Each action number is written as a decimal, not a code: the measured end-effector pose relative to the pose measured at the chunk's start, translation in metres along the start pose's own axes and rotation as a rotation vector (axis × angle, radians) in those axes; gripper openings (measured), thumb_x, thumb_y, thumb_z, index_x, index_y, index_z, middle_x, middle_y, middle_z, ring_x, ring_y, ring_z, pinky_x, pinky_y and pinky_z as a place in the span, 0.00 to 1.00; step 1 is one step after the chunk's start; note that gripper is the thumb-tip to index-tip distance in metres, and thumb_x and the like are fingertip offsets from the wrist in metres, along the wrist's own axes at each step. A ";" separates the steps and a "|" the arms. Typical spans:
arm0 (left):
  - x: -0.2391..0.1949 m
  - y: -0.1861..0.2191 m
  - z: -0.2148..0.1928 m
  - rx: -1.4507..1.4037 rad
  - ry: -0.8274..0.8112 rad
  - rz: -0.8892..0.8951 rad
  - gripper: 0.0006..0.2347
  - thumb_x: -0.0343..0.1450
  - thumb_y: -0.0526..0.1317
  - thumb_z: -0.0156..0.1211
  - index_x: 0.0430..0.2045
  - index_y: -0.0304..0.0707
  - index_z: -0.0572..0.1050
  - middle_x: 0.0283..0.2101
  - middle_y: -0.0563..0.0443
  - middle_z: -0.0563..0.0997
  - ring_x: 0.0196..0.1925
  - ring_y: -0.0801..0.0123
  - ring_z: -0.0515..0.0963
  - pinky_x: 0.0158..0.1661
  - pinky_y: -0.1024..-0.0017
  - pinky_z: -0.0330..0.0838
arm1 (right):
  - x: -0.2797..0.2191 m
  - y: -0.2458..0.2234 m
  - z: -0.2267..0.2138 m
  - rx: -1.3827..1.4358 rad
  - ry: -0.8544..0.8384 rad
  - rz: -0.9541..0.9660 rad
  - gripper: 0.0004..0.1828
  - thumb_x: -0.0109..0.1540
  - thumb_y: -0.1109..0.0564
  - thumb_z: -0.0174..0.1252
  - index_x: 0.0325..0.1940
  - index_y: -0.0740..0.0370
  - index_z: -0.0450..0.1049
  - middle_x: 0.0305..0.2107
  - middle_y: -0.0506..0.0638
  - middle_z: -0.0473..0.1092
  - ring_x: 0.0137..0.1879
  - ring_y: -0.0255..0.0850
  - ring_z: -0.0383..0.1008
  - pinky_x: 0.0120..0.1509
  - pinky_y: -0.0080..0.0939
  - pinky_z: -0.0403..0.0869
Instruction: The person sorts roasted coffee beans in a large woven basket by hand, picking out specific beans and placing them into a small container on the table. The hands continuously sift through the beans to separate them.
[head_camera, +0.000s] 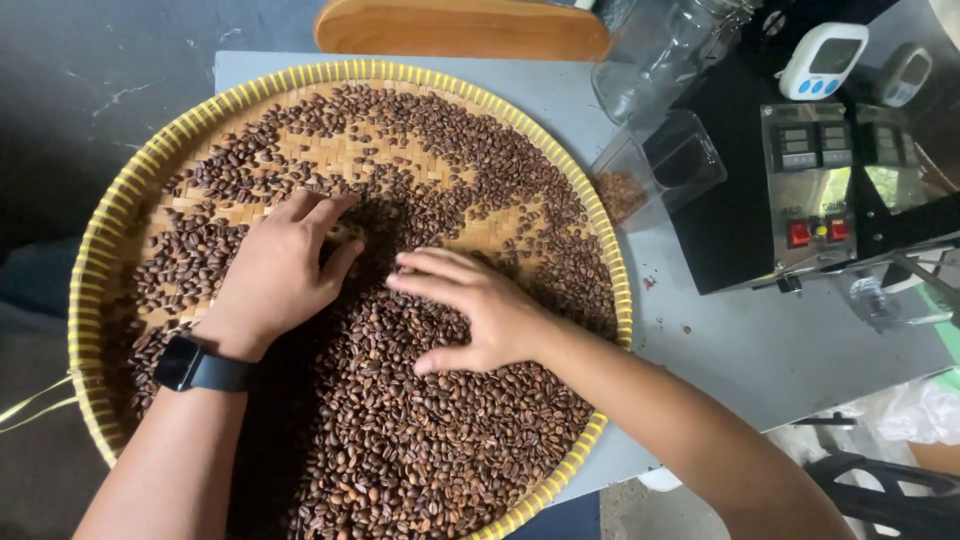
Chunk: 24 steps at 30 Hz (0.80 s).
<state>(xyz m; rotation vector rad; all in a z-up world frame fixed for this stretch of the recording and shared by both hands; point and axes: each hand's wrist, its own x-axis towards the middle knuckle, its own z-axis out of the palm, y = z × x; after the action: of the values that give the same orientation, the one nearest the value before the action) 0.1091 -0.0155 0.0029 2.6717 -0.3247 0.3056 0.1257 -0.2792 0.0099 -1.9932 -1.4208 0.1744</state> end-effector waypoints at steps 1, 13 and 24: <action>0.001 0.003 -0.001 -0.001 -0.002 0.003 0.22 0.69 0.44 0.61 0.59 0.40 0.72 0.47 0.41 0.77 0.52 0.40 0.79 0.46 0.47 0.74 | -0.002 -0.005 0.002 0.000 0.002 0.003 0.46 0.59 0.31 0.62 0.74 0.57 0.62 0.69 0.69 0.59 0.76 0.65 0.56 0.79 0.70 0.57; 0.000 0.014 -0.007 0.000 -0.052 0.034 0.22 0.70 0.45 0.59 0.59 0.41 0.72 0.47 0.39 0.78 0.52 0.42 0.79 0.48 0.47 0.73 | -0.018 0.043 0.037 -0.334 0.064 -0.194 0.13 0.60 0.61 0.64 0.48 0.52 0.75 0.38 0.49 0.71 0.44 0.46 0.76 0.47 0.43 0.78; -0.001 0.012 -0.013 -0.057 -0.055 0.041 0.20 0.70 0.44 0.60 0.57 0.41 0.73 0.47 0.43 0.77 0.54 0.44 0.79 0.52 0.48 0.70 | -0.007 0.041 -0.027 -0.339 0.251 0.096 0.29 0.56 0.43 0.72 0.60 0.47 0.77 0.58 0.56 0.71 0.66 0.53 0.69 0.74 0.58 0.64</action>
<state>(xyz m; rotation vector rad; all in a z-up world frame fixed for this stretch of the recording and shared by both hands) 0.1030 -0.0199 0.0183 2.6232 -0.3994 0.2316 0.1679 -0.3049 0.0048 -2.2633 -1.2572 -0.2844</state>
